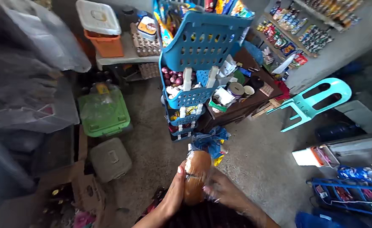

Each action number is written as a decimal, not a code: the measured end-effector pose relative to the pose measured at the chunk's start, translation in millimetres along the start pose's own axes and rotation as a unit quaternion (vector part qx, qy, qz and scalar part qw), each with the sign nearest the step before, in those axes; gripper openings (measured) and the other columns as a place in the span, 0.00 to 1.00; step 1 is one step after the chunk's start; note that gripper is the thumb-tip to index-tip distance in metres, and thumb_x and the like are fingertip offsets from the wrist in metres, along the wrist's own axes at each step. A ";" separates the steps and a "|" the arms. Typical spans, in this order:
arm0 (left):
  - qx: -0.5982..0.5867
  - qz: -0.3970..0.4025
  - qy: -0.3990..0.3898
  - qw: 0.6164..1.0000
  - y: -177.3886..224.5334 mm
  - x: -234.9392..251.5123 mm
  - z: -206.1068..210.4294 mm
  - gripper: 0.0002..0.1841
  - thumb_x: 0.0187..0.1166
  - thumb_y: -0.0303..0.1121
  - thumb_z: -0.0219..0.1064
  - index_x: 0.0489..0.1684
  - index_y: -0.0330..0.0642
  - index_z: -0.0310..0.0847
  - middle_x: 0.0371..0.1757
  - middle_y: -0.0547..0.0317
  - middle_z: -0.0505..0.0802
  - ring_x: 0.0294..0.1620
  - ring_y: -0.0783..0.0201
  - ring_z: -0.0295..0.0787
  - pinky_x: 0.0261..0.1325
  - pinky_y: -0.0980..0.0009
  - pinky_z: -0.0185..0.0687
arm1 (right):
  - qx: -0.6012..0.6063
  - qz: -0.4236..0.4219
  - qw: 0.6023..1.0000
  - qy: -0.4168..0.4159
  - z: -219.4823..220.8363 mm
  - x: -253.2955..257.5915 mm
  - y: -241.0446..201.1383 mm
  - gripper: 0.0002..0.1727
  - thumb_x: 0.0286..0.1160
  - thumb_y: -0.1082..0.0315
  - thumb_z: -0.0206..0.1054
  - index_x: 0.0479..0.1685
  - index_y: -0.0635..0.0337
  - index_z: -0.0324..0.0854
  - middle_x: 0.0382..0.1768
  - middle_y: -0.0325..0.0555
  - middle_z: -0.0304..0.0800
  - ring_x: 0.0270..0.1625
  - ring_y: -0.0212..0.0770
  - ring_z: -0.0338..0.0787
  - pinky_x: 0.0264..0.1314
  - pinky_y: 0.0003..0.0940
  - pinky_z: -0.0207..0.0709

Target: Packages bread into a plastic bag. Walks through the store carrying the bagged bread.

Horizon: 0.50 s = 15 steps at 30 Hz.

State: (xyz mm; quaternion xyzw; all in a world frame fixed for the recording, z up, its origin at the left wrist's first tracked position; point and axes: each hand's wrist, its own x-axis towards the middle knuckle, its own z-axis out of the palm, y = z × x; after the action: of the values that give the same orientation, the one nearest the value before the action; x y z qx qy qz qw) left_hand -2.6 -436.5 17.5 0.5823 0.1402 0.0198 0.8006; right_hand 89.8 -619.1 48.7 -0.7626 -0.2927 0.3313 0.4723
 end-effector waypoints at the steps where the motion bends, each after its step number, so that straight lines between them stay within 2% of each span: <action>1: 0.037 0.011 -0.004 0.999 -1.9 1.7 -3.4 0.56 0.79 0.77 0.30 0.84 0.27 0.58 0.75 0.50 0.81 0.74 0.72 0.79 0.78 0.70 0.76 | -0.011 -0.024 0.999 0.035 1.2 0.0 5.4 0.25 0.80 0.54 0.64 0.51 0.72 0.89 0.62 0.63 0.85 0.67 0.44 0.84 0.72 0.38 0.78; 2: 0.076 0.026 -0.008 0.997 -2.2 3.4 -5.8 0.56 0.80 0.76 0.29 0.82 0.26 0.61 0.75 0.47 0.81 0.75 0.72 0.78 0.80 0.70 0.74 | -0.023 -0.052 0.996 0.072 1.8 0.6 12.4 0.23 0.81 0.54 0.63 0.45 0.70 0.91 0.59 0.63 0.87 0.67 0.45 0.84 0.73 0.39 0.76; 4: 0.138 0.046 -0.016 0.989 -0.1 5.9 -6.6 0.51 0.86 0.70 0.33 0.81 0.22 0.63 0.75 0.43 0.82 0.76 0.74 0.77 0.82 0.73 0.70 | -0.048 -0.104 0.985 0.127 -0.4 3.7 24.4 0.23 0.77 0.51 0.66 0.41 0.65 0.94 0.55 0.59 0.90 0.66 0.46 0.85 0.72 0.42 0.77; 5: 0.143 0.054 -0.021 0.988 -0.2 7.2 -5.7 0.50 0.86 0.69 0.37 0.80 0.22 0.63 0.73 0.45 0.84 0.74 0.76 0.78 0.81 0.75 0.72 | -0.044 -0.120 0.983 0.134 -3.2 5.2 27.6 0.22 0.74 0.52 0.69 0.40 0.66 0.93 0.52 0.57 0.91 0.63 0.43 0.86 0.69 0.38 0.79; 7: 0.126 0.072 -0.040 0.989 0.5 10.2 -2.6 0.46 0.87 0.65 0.44 0.79 0.22 0.62 0.70 0.55 0.86 0.70 0.82 0.80 0.78 0.78 0.74 | 0.021 -0.131 0.986 0.105 -10.8 7.0 30.8 0.16 0.70 0.64 0.70 0.45 0.71 0.90 0.53 0.56 0.91 0.58 0.35 0.89 0.63 0.30 0.82; 9: 0.109 0.081 -0.049 0.989 -0.9 14.5 1.5 0.41 0.88 0.62 0.48 0.78 0.27 0.64 0.66 0.64 0.89 0.66 0.84 0.83 0.75 0.78 0.77 | 0.108 -0.105 0.985 0.083 -16.8 7.5 31.1 0.15 0.68 0.77 0.66 0.51 0.77 0.85 0.54 0.55 0.91 0.58 0.30 0.88 0.66 0.26 0.81; 10: 0.105 0.082 -0.048 0.990 -1.3 17.2 4.6 0.38 0.88 0.60 0.50 0.77 0.29 0.66 0.65 0.66 0.89 0.65 0.84 0.84 0.74 0.78 0.79 | 0.131 -0.079 0.984 0.086 -19.7 8.1 31.6 0.14 0.69 0.80 0.64 0.52 0.77 0.85 0.52 0.53 0.92 0.57 0.28 0.89 0.65 0.25 0.81; 12: 0.102 0.079 -0.041 0.991 -0.9 22.2 13.2 0.37 0.90 0.57 0.51 0.77 0.27 0.64 0.65 0.65 0.89 0.65 0.83 0.84 0.74 0.77 0.79 | 0.186 -0.016 0.980 0.071 -27.8 10.2 35.0 0.15 0.70 0.80 0.64 0.55 0.76 0.81 0.49 0.48 0.91 0.52 0.26 0.89 0.61 0.24 0.82; 15: 0.092 0.081 -0.034 0.992 -3.2 30.1 27.6 0.36 0.90 0.55 0.52 0.79 0.26 0.61 0.66 0.68 0.89 0.65 0.85 0.84 0.74 0.79 0.79 | 0.262 0.026 0.964 0.015 -43.1 10.4 40.0 0.24 0.68 0.77 0.71 0.64 0.79 0.73 0.50 0.47 0.89 0.52 0.26 0.88 0.60 0.24 0.82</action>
State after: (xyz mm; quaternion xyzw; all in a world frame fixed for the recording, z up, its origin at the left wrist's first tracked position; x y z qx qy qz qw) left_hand 32.8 -457.2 16.3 0.6634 0.0668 0.0519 0.7435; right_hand 135.2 -649.2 24.1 -0.6243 -0.1680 0.3970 0.6514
